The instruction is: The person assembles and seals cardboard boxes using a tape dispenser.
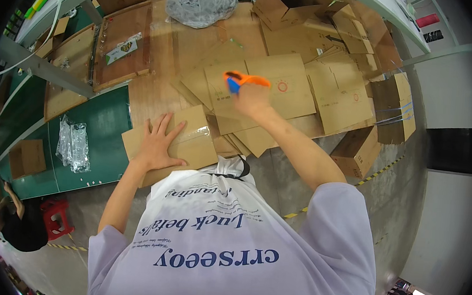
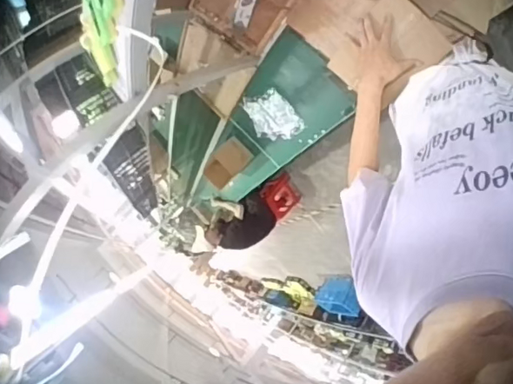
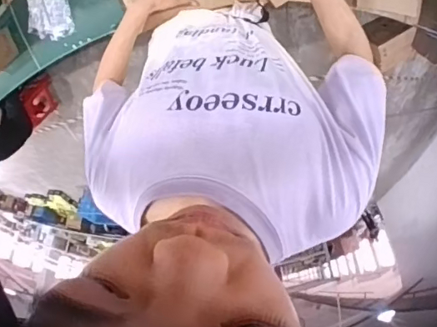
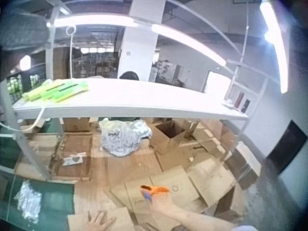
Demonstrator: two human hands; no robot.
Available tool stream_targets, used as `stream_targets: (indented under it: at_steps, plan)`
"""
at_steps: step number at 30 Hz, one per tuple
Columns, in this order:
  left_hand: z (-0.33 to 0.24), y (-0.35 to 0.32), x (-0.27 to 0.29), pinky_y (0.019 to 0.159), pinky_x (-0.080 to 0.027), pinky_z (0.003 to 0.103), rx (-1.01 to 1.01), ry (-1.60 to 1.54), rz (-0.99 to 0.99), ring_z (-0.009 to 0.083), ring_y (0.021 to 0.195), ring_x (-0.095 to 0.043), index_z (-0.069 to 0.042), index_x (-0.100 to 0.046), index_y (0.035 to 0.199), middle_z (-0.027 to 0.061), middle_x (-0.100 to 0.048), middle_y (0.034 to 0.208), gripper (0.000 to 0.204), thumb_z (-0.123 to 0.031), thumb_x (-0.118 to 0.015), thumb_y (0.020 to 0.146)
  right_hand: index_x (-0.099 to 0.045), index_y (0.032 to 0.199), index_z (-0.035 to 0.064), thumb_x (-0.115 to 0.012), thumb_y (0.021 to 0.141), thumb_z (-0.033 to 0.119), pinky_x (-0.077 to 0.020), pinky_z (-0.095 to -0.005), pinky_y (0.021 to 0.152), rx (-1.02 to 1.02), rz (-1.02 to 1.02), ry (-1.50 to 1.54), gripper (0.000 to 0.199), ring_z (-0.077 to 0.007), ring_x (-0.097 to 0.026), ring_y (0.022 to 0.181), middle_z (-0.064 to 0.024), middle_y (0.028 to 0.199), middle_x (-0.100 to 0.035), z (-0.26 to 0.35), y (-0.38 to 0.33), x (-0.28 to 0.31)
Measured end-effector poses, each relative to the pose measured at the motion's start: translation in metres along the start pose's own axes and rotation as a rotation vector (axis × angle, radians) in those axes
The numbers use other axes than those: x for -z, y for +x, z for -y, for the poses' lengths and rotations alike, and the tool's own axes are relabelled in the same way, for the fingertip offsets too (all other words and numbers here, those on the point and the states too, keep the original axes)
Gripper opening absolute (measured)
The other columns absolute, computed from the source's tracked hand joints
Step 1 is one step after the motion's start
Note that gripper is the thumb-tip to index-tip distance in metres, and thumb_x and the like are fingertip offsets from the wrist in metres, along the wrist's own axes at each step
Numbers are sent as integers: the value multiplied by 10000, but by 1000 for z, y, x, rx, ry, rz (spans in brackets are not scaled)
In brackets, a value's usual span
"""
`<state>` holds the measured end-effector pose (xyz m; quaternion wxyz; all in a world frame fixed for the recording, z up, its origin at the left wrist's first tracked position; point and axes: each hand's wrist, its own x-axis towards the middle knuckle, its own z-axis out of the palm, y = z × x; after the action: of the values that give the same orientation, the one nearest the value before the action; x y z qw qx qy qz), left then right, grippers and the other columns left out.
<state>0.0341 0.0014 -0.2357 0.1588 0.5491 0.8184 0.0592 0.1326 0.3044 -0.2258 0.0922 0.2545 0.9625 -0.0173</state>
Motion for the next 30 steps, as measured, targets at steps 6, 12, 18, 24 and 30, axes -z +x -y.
stream_targets:
  at_steps: [6, 12, 18, 24, 30]
  plan:
    - [1, 1, 3, 1122, -98, 630, -5, -23, -6, 317, 1451, -152, -256, -291, 1500, 161, -153, 1575, 1100, -720, -699, 590, -592, 992, -30, -631, 826, 340, -492, -455, 805, -222, -94, 77, 408, -352, -643, 915, -226, 948, -653, -70, 29, -96]
    - [3, 0, 1, 1111, -76, 666, 50, 13, 16, 318, 1456, -140, -271, -285, 1501, 152, -153, 1578, 1077, -721, -683, 608, -554, 1142, -34, -621, 886, 347, -467, -402, 908, -226, -358, 499, 464, -337, -575, 1093, -209, 1151, -603, -16, 3, -67]
    - [2, 11, 0, 1100, -72, 685, 35, -7, 5, 342, 1450, -145, -261, -267, 1507, 158, -167, 1572, 1078, -721, -670, 619, -294, 1465, 59, -316, 995, 527, -419, -381, 1029, -163, 166, 1771, 664, -269, -464, 1283, -173, 1449, -388, 88, -19, -109]
    - [3, 5, -4, 1104, -48, 674, 4, -26, -56, 369, 1445, -150, -251, -263, 1507, 181, -171, 1564, 1073, -702, -674, 624, -260, 1483, 119, -218, 960, 662, -458, -405, 1004, -145, 649, 2198, 755, -245, -461, 1283, -160, 1407, -427, 100, -24, -106]
    - [39, -29, -6, 1151, -120, 550, 405, -203, -373, 358, 1434, -196, -111, -305, 1481, 186, -255, 1536, 907, -598, -619, 783, -484, 1312, 44, -259, 967, 640, -506, -432, 841, -335, -12, 1274, 724, -237, -599, 1029, -122, 1199, -600, 71, -11, -167]
